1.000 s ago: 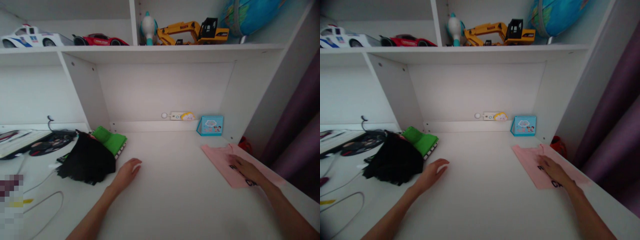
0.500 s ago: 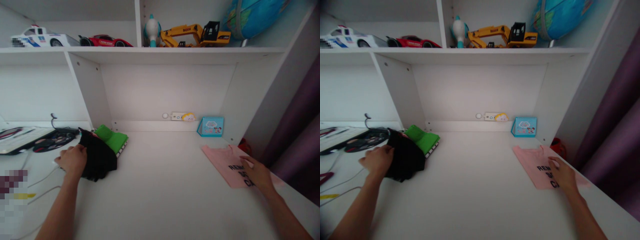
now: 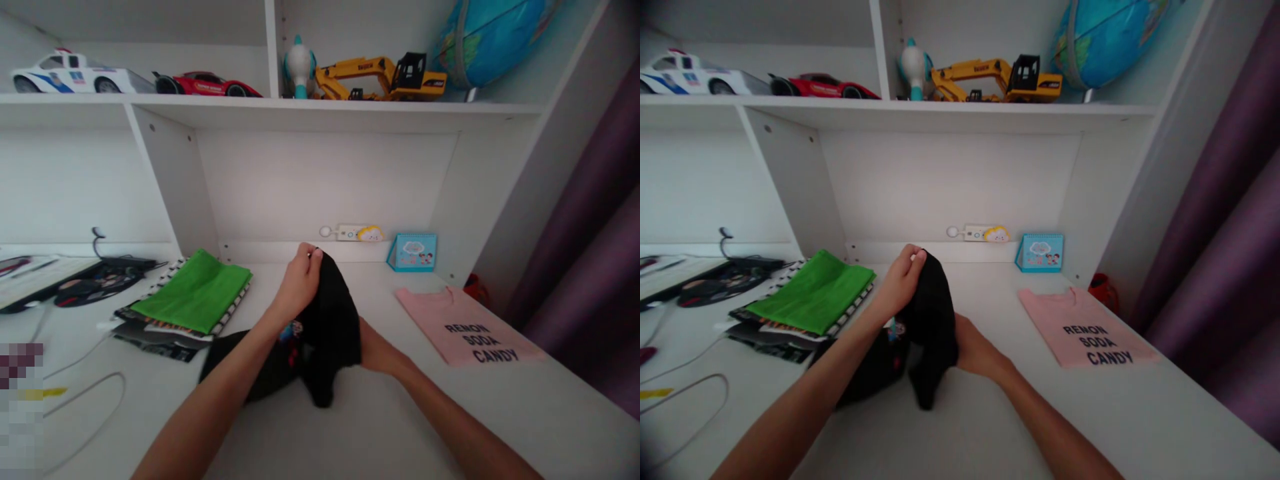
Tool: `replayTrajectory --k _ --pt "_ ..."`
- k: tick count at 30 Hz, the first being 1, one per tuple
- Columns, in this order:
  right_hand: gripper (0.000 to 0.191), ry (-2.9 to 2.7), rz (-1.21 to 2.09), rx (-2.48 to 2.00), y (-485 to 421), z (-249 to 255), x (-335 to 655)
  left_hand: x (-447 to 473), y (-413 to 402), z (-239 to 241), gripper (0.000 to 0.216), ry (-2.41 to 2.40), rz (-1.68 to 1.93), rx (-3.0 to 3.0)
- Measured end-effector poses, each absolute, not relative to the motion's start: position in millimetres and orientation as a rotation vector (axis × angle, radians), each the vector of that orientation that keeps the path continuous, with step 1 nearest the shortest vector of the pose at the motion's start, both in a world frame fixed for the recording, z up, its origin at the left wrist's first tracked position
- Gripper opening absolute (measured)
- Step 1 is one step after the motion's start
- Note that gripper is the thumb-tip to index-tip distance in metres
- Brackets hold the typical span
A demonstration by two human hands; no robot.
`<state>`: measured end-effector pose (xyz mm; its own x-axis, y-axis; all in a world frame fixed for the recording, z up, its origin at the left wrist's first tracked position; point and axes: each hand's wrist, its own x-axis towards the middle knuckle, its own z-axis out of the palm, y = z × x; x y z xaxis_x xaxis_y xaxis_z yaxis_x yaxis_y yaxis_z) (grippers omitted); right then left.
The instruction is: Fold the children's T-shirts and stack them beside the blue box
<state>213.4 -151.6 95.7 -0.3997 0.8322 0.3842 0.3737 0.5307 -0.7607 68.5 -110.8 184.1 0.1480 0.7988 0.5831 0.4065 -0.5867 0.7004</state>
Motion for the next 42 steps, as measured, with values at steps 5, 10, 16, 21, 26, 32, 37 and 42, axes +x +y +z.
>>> replayTrajectory --k 5,10,16,21,26,32,37,42 --pt "0.034 -1.540 0.913 -1.046 -143.3 114.9 232.9 61.9 -95.8 175.7 0.041 0.693 1.198 1.326" --pt "0.037 -1.300 1.039 -1.095 -146.5 135.3 258.1 53.6 -94.3 157.9 0.056 0.613 1.003 1.423" --pt "0.039 -1.739 1.029 -1.235 -138.2 144.0 289.7 35.6 -60.0 153.6 0.025 0.920 1.073 1.558" --pt "0.011 -1.773 0.174 -1.572 -101.9 181.9 303.4 33.1 -27.8 195.5 0.013 0.964 1.297 1.520" --pt "0.025 -1.326 -0.535 -1.223 -118.2 237.5 295.3 19.8 -70.3 268.6 0.026 0.794 2.104 2.001" --pt "0.018 -1.808 -0.094 -1.188 -169.7 204.9 284.1 -49.9 -103.8 239.7 0.028 1.008 1.483 2.351" --pt "0.022 -2.227 0.510 -1.236 -170.6 139.2 273.4 -122.5 -50.3 151.9 0.021 1.585 0.704 2.312" --pt "0.024 -2.172 0.627 -1.250 -164.9 113.6 274.8 -159.1 -27.3 99.4 0.018 2.299 0.559 2.201"
